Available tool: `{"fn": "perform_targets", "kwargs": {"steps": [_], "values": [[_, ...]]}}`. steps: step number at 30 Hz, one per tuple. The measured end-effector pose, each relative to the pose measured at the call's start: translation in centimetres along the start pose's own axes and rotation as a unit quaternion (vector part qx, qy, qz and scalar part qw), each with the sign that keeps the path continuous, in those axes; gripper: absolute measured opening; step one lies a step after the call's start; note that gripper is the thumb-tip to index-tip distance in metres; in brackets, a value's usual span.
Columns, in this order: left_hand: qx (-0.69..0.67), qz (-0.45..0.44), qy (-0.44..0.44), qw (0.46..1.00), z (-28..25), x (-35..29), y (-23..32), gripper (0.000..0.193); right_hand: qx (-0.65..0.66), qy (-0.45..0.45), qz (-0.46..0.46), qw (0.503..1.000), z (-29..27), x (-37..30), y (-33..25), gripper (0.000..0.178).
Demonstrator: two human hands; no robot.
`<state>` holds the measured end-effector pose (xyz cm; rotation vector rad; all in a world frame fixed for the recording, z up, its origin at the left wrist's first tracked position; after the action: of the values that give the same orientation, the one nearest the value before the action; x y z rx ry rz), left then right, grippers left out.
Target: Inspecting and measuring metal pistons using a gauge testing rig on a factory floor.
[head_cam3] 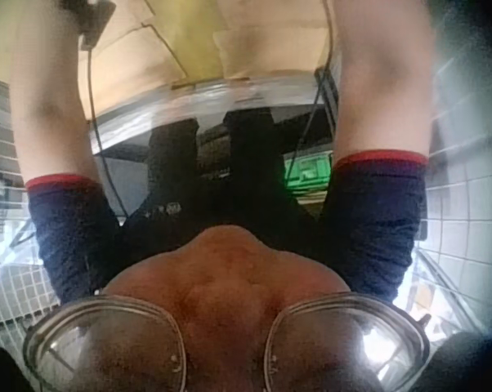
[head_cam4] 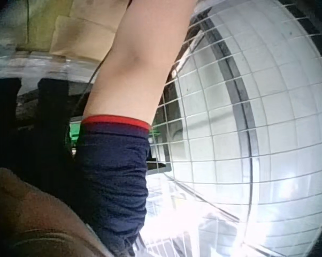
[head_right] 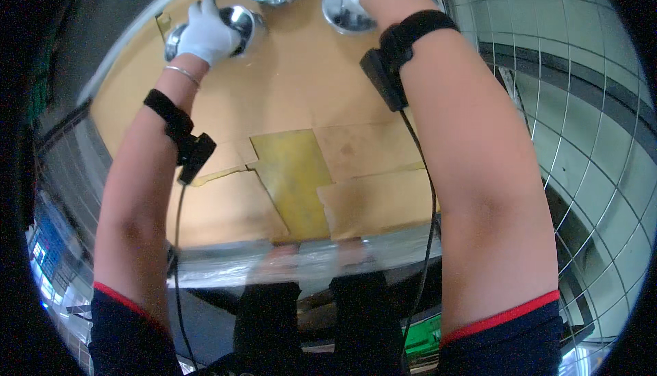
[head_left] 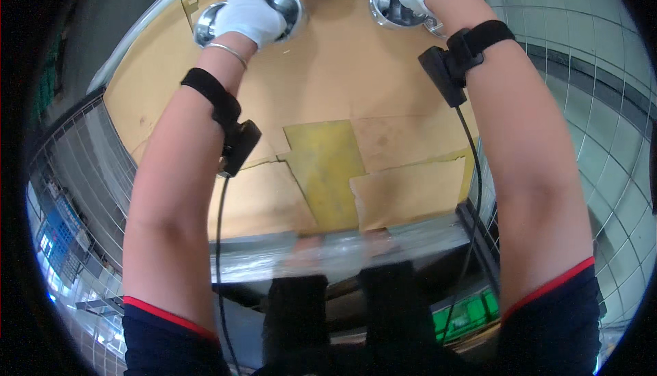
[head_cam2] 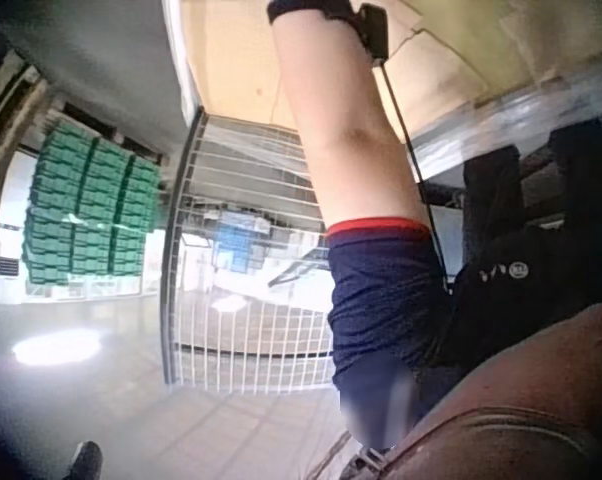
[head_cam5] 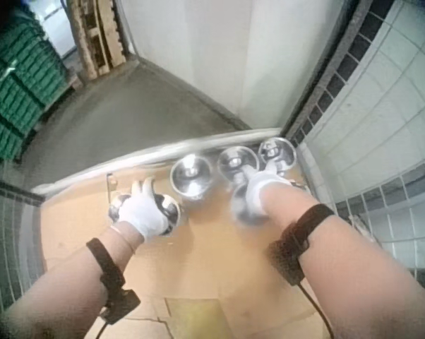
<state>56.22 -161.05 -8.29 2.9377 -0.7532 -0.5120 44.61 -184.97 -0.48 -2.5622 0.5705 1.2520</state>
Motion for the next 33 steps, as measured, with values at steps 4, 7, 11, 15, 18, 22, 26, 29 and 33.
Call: {"fn": "perform_targets", "kwargs": {"steps": [4,7,11,15,18,22,26,29,33], "values": [[0.045,0.024,-0.034,0.998,-0.8,-3.6,6.0,0.088,-0.049,-0.005,-0.081,0.996,0.7,2.2,1.6,0.036],[0.046,0.112,-0.043,0.992,-1.4,-4.2,9.0,0.091,-0.063,0.043,-0.086,0.993,0.7,1.0,1.1,0.040],[0.068,0.080,-0.108,0.989,-1.9,-0.7,10.4,0.096,0.020,0.096,-0.072,0.993,-0.2,-3.5,0.9,0.053],[0.070,0.086,-0.234,0.966,-3.4,-0.1,11.2,0.098,-0.010,0.101,-0.054,0.993,0.8,-3.6,1.6,0.051],[0.078,0.056,-0.200,0.975,-0.9,-1.1,9.5,0.093,-0.015,0.112,-0.024,0.993,0.4,-6.1,-0.5,0.051],[0.070,0.121,-0.204,0.969,-1.0,-3.0,10.6,0.078,-0.024,0.143,-0.010,0.989,3.5,-1.0,4.3,0.070],[0.085,0.121,-0.236,0.960,-1.9,-5.5,9.1,0.072,-0.048,0.113,-0.016,0.992,6.2,-1.9,4.0,0.065],[0.092,0.131,-0.203,0.966,-1.3,-5.8,8.8,0.068,-0.066,0.090,-0.002,0.994,6.0,-2.3,3.6,0.062],[0.110,0.133,-0.180,0.968,-1.3,-6.2,8.7,0.065,-0.047,0.060,-0.003,0.997,2.3,-3.8,2.6,0.062]]}}
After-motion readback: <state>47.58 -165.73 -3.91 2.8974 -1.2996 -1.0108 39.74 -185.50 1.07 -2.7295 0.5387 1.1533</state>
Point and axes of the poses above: each hand's wrist, its own x-axis towards the middle knuckle, its own z-axis out of the palm, y = z × x, the point moved 1 cm from there along x, towards the middle knuckle, and after that the axes turned 4 degrees about -y, right-handed, at the moved point
